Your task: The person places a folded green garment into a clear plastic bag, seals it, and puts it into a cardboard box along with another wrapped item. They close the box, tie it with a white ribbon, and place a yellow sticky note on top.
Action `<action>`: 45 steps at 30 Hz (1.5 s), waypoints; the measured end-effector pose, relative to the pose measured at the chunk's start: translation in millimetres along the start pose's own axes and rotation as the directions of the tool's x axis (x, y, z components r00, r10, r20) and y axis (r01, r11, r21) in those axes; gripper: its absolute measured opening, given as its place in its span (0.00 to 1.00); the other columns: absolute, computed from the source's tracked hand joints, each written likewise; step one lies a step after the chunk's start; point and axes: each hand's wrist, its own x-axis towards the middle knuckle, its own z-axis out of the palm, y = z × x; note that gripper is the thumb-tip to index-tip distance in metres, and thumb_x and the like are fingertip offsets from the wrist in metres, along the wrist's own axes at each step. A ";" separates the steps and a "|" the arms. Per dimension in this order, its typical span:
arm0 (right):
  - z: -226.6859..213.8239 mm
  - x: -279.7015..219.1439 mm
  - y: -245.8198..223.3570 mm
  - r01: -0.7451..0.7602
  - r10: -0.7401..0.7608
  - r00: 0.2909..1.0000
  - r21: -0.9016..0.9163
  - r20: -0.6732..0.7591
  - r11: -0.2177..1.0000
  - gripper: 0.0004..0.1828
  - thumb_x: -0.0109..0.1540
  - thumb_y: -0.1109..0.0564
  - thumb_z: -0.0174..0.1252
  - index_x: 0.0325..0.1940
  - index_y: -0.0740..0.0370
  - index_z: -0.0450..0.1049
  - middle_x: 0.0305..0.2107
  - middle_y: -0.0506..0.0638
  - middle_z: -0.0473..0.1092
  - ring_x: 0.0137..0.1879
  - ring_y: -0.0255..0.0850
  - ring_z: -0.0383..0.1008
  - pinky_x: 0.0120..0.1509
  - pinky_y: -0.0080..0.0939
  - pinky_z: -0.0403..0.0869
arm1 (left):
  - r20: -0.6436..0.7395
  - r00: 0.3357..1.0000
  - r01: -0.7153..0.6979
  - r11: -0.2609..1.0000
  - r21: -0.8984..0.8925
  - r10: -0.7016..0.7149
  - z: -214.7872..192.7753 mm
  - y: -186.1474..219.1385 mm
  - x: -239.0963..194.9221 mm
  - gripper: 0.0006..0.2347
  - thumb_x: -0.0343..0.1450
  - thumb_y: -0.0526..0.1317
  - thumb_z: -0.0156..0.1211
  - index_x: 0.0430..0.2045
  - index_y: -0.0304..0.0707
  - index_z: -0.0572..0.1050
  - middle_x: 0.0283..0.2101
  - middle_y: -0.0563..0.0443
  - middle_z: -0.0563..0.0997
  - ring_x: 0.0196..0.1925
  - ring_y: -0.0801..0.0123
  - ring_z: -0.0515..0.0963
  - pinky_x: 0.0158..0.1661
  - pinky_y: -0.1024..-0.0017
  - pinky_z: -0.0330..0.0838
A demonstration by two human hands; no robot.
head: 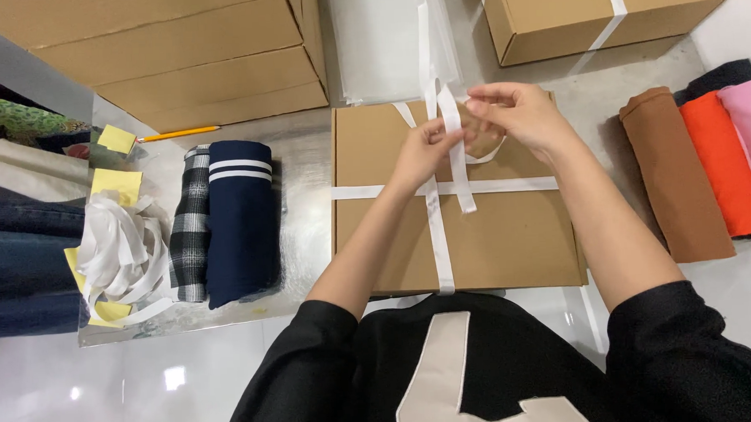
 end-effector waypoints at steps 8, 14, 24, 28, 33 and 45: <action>19.7 -15.8 18.8 -0.158 0.159 0.979 -0.017 0.125 0.987 0.22 0.61 0.62 0.71 0.58 0.69 0.77 0.42 0.57 0.78 0.31 0.42 0.81 0.31 0.35 0.82 | -0.039 0.999 0.000 0.999 -0.043 -0.001 -1.6 57.4 9.5 0.09 0.74 0.41 0.69 0.43 0.41 0.76 0.37 0.48 0.88 0.32 0.71 0.88 0.32 0.77 0.88; 29.7 -4.4 30.2 -0.169 0.168 0.982 0.005 0.085 0.986 0.15 0.65 0.62 0.67 0.52 0.76 0.75 0.39 0.63 0.77 0.37 0.50 0.85 0.40 0.39 0.85 | -0.061 0.998 -0.028 0.999 0.043 0.030 -12.5 32.3 22.6 0.11 0.72 0.44 0.75 0.42 0.44 0.80 0.38 0.49 0.88 0.34 0.75 0.86 0.35 0.77 0.87; 49.4 -8.2 25.7 -0.191 0.191 0.981 -0.005 -0.014 0.981 0.17 0.71 0.61 0.58 0.56 0.80 0.65 0.43 0.73 0.74 0.41 0.58 0.84 0.44 0.46 0.87 | -0.135 0.975 -0.106 0.900 0.422 0.178 -48.5 26.7 -28.6 0.18 0.65 0.45 0.81 0.47 0.53 0.82 0.41 0.57 0.88 0.37 0.74 0.83 0.41 0.74 0.80; 49.5 -21.2 29.0 -0.207 0.207 0.978 -0.035 0.016 0.978 0.17 0.72 0.62 0.55 0.57 0.82 0.63 0.41 0.75 0.73 0.40 0.65 0.83 0.43 0.52 0.87 | -0.068 0.990 -0.070 0.840 0.538 0.126 -47.1 32.7 -69.2 0.09 0.69 0.43 0.76 0.41 0.50 0.85 0.35 0.54 0.87 0.36 0.69 0.82 0.40 0.68 0.78; 40.2 -27.7 66.6 -0.135 0.149 0.988 -0.674 -0.037 0.726 0.13 0.62 0.41 0.70 0.40 0.49 0.87 0.34 0.48 0.83 0.46 0.46 0.84 0.46 0.44 0.79 | 0.266 0.964 -0.234 0.522 0.820 0.015 -10.8 69.8 -127.4 0.13 0.65 0.39 0.77 0.43 0.52 0.84 0.44 0.51 0.84 0.48 0.57 0.85 0.50 0.61 0.81; 50.9 -112.6 101.3 0.096 -0.234 0.961 -0.618 -0.146 0.780 0.36 0.61 0.70 0.59 0.74 0.54 0.72 0.56 0.62 0.66 0.38 0.50 0.78 0.45 0.51 0.79 | 0.223 0.934 -0.291 0.232 0.928 0.278 21.7 4.8 -155.0 0.07 0.76 0.49 0.62 0.41 0.52 0.78 0.43 0.57 0.79 0.42 0.60 0.86 0.37 0.63 0.85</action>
